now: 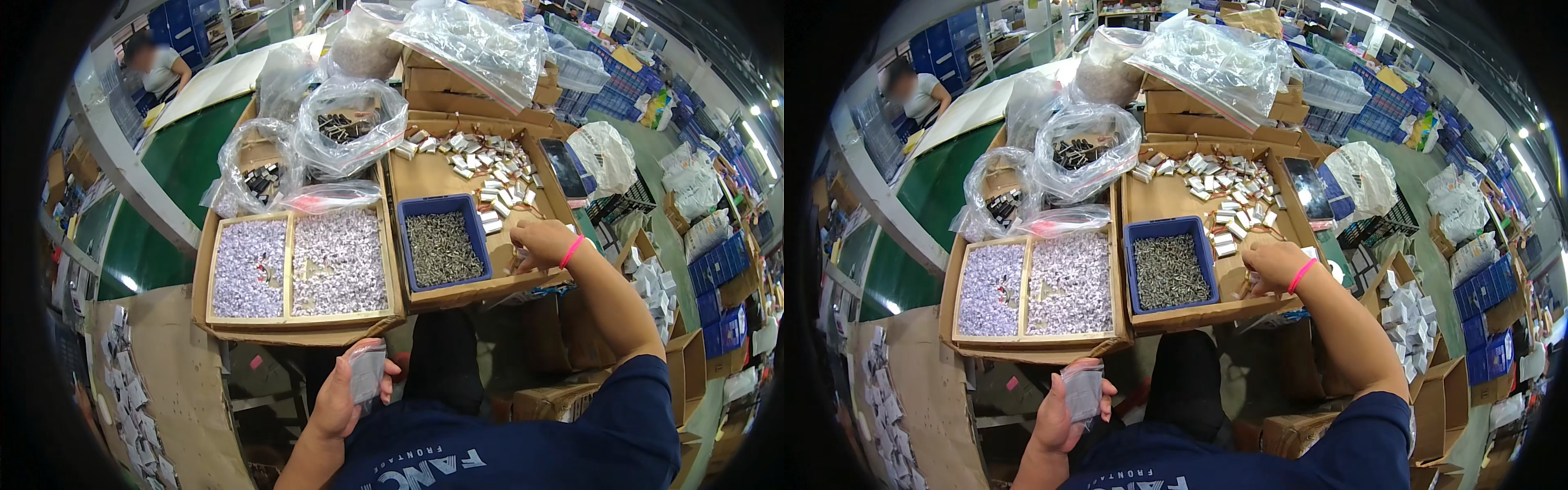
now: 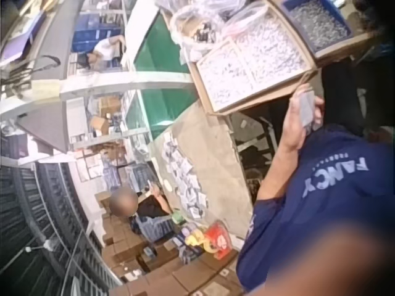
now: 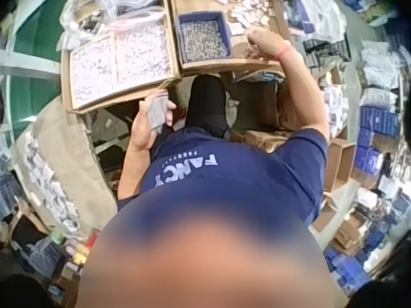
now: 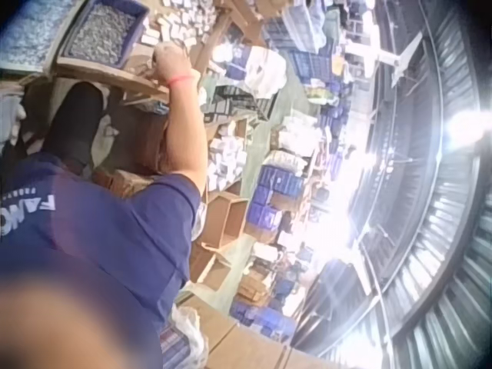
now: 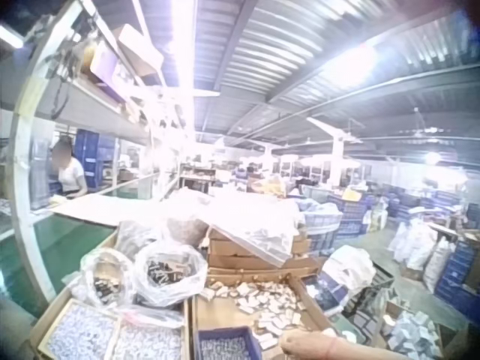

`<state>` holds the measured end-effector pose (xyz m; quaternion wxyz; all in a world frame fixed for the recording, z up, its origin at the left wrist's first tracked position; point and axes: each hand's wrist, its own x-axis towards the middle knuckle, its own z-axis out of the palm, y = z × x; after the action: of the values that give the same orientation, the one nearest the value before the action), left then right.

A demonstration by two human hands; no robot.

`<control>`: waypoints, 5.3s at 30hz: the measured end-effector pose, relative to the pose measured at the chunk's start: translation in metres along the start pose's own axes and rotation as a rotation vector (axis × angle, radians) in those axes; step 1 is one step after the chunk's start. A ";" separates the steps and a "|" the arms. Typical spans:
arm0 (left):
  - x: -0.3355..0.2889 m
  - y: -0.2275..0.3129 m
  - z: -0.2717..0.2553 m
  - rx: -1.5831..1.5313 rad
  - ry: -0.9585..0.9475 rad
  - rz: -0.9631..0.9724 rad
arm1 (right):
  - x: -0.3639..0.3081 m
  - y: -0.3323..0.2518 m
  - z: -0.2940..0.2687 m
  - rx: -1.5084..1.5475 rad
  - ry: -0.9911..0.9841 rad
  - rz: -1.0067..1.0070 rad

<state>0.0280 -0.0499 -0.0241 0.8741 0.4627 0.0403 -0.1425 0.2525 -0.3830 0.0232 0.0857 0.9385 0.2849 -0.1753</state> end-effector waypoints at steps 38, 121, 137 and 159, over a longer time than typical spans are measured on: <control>-0.007 0.015 0.001 0.178 -0.269 0.173 | -0.026 -0.187 -0.058 0.720 0.697 -0.718; -0.001 0.014 -0.022 -0.248 -0.275 0.248 | -0.011 -0.222 -0.081 0.233 0.570 -0.905; 0.007 0.004 -0.016 0.334 0.230 0.325 | -0.003 -0.244 -0.041 0.468 0.535 -0.815; 0.001 0.017 -0.016 0.087 0.036 0.014 | -0.010 -0.221 -0.062 0.645 0.496 -0.653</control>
<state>0.0344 -0.0281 -0.0193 0.8533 0.5029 0.0466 -0.1294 0.1371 -0.1900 0.0704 -0.3371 0.7927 0.5060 -0.0443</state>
